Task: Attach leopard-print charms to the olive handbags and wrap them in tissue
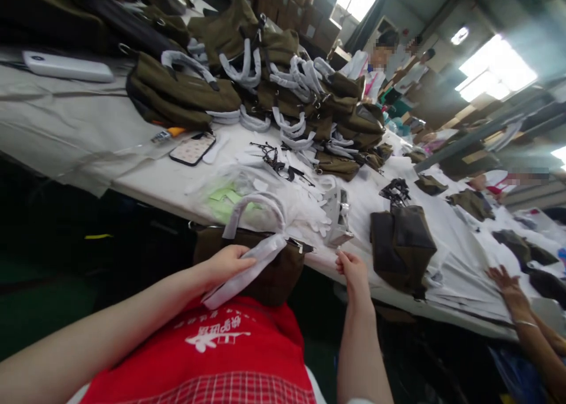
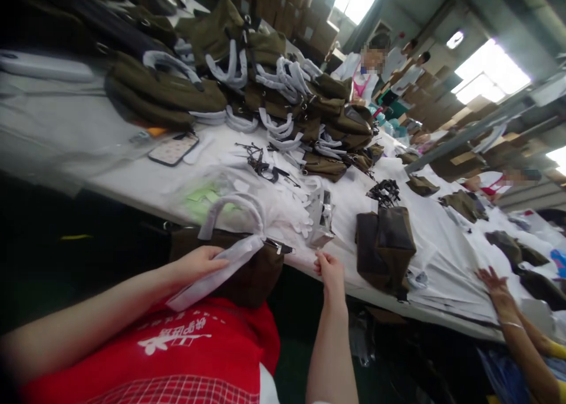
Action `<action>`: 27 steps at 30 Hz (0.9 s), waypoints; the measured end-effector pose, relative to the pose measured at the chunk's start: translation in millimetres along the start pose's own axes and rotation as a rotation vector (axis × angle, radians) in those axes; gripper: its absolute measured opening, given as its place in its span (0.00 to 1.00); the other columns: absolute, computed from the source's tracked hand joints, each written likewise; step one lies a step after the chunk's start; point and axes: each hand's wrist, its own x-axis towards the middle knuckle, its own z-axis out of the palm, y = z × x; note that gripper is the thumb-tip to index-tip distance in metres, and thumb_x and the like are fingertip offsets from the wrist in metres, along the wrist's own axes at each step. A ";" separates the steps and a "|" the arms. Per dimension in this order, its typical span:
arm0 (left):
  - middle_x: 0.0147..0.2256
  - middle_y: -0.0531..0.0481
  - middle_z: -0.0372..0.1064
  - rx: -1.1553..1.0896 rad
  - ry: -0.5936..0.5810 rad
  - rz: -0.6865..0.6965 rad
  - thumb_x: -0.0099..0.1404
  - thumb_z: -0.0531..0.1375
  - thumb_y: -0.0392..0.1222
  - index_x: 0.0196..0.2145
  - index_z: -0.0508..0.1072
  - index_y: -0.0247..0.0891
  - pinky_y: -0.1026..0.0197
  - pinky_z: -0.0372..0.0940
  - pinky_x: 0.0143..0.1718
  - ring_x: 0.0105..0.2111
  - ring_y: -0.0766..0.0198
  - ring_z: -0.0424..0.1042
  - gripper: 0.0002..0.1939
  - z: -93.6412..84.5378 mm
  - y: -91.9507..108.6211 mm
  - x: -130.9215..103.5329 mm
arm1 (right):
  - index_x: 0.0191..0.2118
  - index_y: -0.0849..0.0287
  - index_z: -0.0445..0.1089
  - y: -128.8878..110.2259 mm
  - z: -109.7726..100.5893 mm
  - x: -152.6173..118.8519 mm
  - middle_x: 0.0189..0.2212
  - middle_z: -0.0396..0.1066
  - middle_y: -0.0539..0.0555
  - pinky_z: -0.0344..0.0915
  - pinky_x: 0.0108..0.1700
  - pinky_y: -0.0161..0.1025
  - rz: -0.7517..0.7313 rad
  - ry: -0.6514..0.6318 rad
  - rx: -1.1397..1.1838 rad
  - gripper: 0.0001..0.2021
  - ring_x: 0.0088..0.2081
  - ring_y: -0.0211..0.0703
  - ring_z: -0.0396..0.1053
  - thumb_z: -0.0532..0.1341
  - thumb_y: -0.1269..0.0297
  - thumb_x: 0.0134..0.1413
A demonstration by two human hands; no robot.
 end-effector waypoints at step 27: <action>0.40 0.43 0.76 -0.268 -0.061 -0.028 0.52 0.62 0.60 0.41 0.74 0.33 0.58 0.66 0.39 0.40 0.52 0.73 0.28 -29.9 -5.4 -38.8 | 0.42 0.59 0.73 5.5 144.0 -114.6 0.36 0.75 0.52 0.66 0.32 0.32 0.324 -0.891 0.554 0.25 0.33 0.38 0.70 0.75 0.68 0.30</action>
